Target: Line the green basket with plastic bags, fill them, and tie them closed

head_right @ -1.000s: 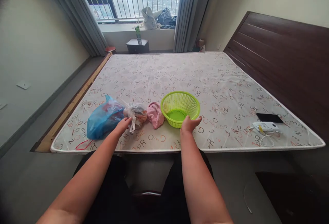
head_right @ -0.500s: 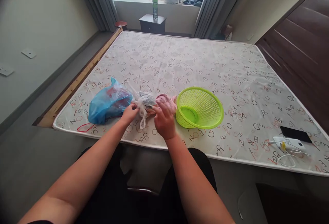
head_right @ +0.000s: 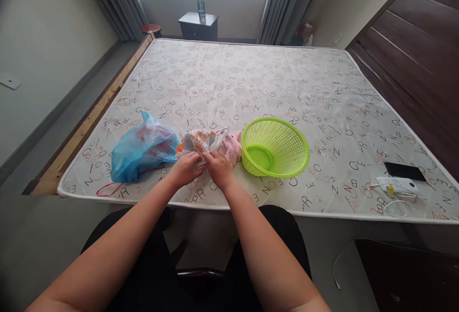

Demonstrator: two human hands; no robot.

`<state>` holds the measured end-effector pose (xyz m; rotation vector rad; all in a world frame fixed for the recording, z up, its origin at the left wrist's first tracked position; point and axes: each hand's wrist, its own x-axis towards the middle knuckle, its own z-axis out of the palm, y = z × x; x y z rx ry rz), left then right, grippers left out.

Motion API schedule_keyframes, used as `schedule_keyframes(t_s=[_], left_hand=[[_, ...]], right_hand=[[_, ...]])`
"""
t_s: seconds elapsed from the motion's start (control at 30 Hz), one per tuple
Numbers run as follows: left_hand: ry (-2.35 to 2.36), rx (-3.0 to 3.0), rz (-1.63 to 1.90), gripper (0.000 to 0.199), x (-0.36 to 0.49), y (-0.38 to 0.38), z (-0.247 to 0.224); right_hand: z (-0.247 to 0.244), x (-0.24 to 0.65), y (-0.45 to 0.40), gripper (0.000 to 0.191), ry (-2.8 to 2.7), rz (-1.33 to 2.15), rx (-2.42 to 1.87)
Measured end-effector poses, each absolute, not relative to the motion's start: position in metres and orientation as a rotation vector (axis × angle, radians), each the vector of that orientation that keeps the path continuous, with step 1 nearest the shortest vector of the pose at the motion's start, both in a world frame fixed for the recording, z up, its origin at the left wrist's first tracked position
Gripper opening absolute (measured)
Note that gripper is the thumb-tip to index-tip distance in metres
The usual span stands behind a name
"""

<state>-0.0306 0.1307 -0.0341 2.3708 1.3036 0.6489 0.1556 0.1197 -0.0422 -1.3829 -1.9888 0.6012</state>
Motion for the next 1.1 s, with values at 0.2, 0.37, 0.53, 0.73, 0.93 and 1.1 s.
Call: schedule_keyframes(t_s=[0.2,0.37,0.53,0.73,0.93,1.1], left_hand=[[1.364,2.366,0.476,0.034,-0.04,0.136,-0.027],[1.65,2.123,0.608,0.038,-0.075,0.148,-0.007],[2.116,1.63,1.012,0.019,-0.111,0.158,0.004],[1.584,2.224,1.115,0.026,-0.068,0.13,0.007],[1.278,2.274,0.659,0.033,-0.03,0.121,-0.01],[1.64,1.949,0.619,0.031,-0.052,0.142,-0.021]], right_hand=[[-0.044,0.162,0.119,0.035,-2.024,0.619,-1.337],[-0.047,0.195,0.133,0.033,-1.71,0.547,-1.508],[-0.039,0.207,0.14,0.028,-1.538,0.53,-1.624],[-0.04,0.178,0.131,0.005,-1.668,0.645,-1.458],[-0.039,0.172,0.125,0.008,-1.746,0.669,-1.335],[-0.032,0.175,0.124,0.013,-1.818,0.59,-1.222]])
